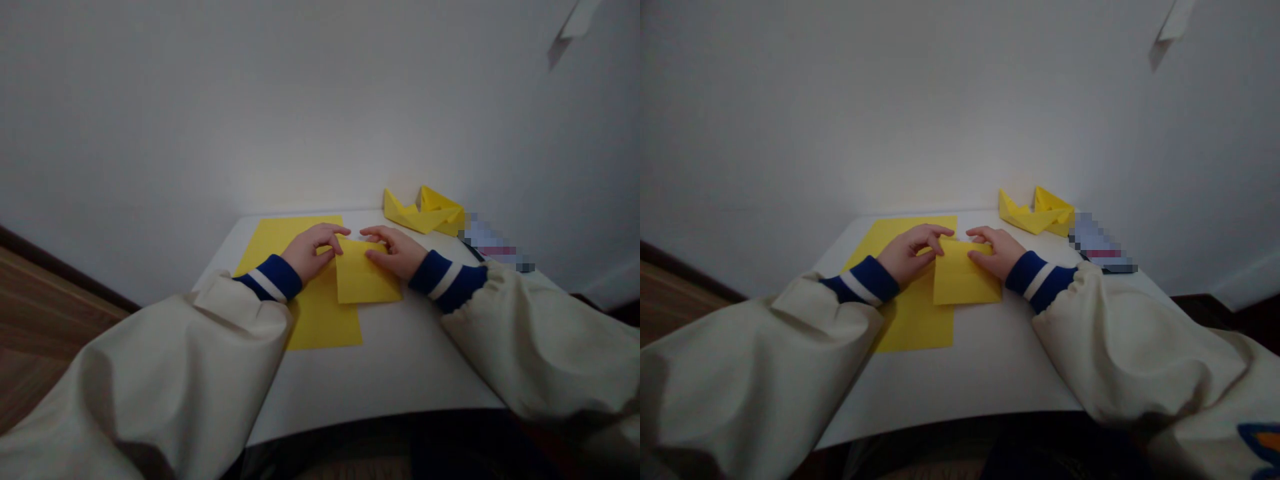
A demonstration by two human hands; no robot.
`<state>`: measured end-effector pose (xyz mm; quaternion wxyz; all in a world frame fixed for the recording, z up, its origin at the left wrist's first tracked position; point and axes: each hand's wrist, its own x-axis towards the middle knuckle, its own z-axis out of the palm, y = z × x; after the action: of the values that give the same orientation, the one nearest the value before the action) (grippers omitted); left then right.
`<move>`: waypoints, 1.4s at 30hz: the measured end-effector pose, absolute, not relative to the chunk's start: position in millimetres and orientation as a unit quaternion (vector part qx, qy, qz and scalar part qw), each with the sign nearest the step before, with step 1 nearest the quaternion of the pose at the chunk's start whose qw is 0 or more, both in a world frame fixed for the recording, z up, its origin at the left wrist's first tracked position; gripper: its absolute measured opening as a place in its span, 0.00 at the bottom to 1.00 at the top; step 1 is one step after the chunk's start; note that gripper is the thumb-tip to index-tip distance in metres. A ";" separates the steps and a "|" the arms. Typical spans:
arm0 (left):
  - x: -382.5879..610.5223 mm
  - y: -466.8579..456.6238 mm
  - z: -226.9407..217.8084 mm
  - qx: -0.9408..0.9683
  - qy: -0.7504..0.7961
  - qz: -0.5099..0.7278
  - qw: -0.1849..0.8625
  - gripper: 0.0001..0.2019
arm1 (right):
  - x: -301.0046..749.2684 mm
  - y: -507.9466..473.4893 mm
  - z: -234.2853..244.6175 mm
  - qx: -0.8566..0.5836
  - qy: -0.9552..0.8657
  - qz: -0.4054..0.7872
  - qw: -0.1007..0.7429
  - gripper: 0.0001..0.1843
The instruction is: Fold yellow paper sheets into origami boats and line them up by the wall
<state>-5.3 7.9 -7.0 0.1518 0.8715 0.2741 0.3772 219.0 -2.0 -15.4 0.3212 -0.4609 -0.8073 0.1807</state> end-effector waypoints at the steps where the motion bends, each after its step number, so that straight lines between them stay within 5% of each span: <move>1: -5.0 7.9 -7.4 0.865 0.286 0.384 0.151 0.09 | 219.0 -2.6 -14.4 -0.469 -0.800 0.205 0.312 0.21; 12: -4.5 4.0 -8.1 0.855 0.329 0.341 0.211 0.06 | 215.2 -3.6 -17.7 -0.508 -0.679 0.385 0.365 0.08; 18: -9.5 3.0 -7.3 0.940 0.219 0.248 0.084 0.33 | 216.0 -2.3 -16.7 -0.480 -0.650 0.439 0.393 0.03; 22: -11.4 0.7 -4.6 0.944 0.220 0.240 -0.053 0.20 | 215.3 -2.3 -17.1 -0.488 -0.643 0.443 0.388 0.02; 29: -7.7 -8.6 5.7 0.946 0.186 0.204 -0.168 0.15 | 217.6 -2.8 -18.4 -0.515 -0.705 0.340 0.349 0.05; 32: -4.2 -9.1 6.1 0.958 0.176 0.158 -0.164 0.06 | 221.1 -1.0 -20.2 -0.510 -0.754 0.244 0.336 0.04; 42: -1.8 -9.8 4.3 0.968 0.200 0.095 -0.121 0.05 | 223.8 -4.9 -13.3 -0.392 -0.875 0.044 0.279 0.11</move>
<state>-1.8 -9.8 4.3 -0.1210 0.9675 0.2004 0.0952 223.8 -4.9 -13.3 0.2795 -0.3924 -0.8752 0.0444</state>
